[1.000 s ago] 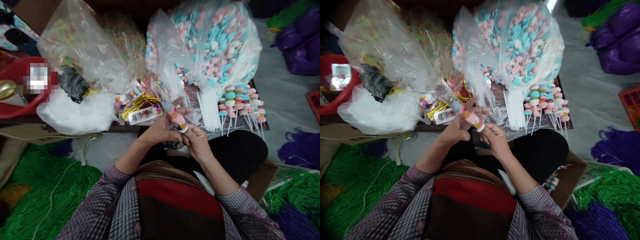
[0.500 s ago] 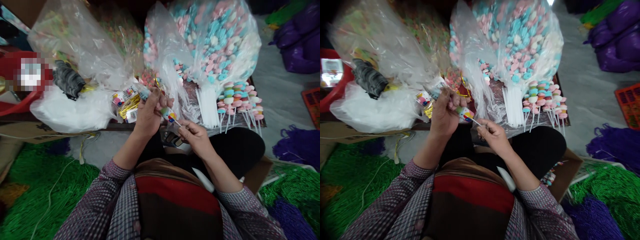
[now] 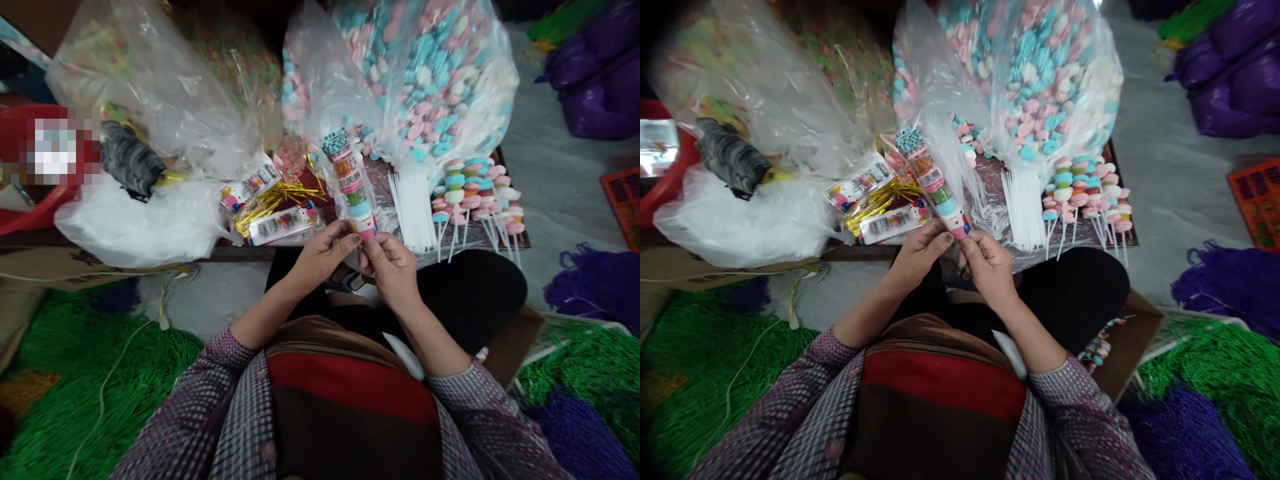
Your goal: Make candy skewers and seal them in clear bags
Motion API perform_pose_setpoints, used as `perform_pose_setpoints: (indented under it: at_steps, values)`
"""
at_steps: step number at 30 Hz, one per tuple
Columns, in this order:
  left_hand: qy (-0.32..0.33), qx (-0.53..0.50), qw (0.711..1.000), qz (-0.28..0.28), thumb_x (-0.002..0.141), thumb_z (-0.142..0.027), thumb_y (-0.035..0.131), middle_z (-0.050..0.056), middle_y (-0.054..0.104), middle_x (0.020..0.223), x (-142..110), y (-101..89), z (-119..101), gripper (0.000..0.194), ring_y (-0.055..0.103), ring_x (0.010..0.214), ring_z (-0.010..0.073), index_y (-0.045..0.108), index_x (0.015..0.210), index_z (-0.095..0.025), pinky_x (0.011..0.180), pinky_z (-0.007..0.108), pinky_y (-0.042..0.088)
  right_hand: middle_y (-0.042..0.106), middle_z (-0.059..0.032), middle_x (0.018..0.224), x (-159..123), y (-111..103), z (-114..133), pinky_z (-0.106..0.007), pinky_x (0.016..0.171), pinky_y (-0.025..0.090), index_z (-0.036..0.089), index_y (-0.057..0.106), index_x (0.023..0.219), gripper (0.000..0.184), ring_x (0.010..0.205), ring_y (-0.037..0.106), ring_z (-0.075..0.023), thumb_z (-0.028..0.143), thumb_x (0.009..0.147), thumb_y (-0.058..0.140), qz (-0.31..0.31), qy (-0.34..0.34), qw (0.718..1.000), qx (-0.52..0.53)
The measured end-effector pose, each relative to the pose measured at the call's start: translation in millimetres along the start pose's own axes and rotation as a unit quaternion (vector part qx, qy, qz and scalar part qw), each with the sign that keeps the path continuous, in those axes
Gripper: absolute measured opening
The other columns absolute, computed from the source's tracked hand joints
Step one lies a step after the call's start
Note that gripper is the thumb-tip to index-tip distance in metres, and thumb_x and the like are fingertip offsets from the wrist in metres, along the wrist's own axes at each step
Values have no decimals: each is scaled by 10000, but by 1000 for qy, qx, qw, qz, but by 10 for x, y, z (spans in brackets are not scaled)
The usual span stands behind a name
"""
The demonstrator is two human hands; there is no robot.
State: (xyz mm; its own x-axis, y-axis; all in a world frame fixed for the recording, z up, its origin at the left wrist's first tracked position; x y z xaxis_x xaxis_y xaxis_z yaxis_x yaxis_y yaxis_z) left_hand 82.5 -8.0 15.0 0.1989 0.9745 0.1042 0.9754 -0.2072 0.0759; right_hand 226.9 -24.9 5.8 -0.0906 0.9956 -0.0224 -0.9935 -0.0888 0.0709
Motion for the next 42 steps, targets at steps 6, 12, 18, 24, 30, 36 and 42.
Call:
perform_pose_setpoints:
  at_steps: [6,12,18,24,30,36,42]
  values:
    - [128,226,965,-24,1033,-494,478,38,682,819,-8,-44,-96,367,616,785,157,621,870,-198,735,301,469,472,104,483,-3,-11,3,-220,418,336,224,672,926,427,395,381,-71,649,901,657,-8,-5,999,-32]
    - [147,280,949,-1,1025,-454,474,20,576,721,-49,25,-138,367,513,706,171,519,744,-222,686,317,392,428,100,475,37,38,25,-234,426,304,234,595,827,451,397,351,-71,674,931,599,-13,-21,999,-34]
    - [-11,-15,1000,-23,826,-696,694,14,652,848,-2,-115,-113,494,602,795,144,616,903,-214,751,269,475,417,89,498,7,15,4,-264,432,286,252,583,842,459,417,330,-92,706,904,609,-13,-1,999,-44]
    - [-52,-215,974,-49,671,-654,858,4,709,849,147,51,-157,733,708,870,201,616,1248,-272,782,330,549,421,84,501,-13,73,-32,-258,448,306,250,607,846,418,425,360,-92,658,939,600,2,-7,999,-43]
    - [-88,-263,959,-60,725,-546,865,-104,509,543,105,248,-174,711,693,699,160,611,1322,-252,743,305,558,444,76,509,-72,162,-43,-256,472,329,241,654,853,368,449,386,-90,590,964,610,20,-19,998,-47]
    - [-153,-277,948,-25,749,-607,822,-90,441,517,32,212,-46,657,715,731,206,651,1250,-217,594,280,528,532,73,524,-35,146,22,-243,471,396,228,680,866,413,434,441,-81,625,948,604,118,2,992,-41]
    - [-155,-288,945,-5,701,-619,858,-77,448,503,-39,122,50,518,696,736,182,692,952,-197,715,307,540,734,-13,706,187,-376,406,-291,669,550,233,766,785,298,659,662,-138,501,909,722,74,-47,988,-127]
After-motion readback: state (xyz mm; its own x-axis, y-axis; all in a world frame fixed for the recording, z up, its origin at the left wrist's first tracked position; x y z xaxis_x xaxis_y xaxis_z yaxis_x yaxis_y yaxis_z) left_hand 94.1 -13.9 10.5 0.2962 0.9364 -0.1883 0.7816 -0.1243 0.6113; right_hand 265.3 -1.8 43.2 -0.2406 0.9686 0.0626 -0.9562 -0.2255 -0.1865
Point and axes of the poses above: each hand's wrist, its own x-axis towards the middle knuckle, its own y-axis out of the palm, z = x × y, the point moved 4 cm from there along x, towards the middle knuckle
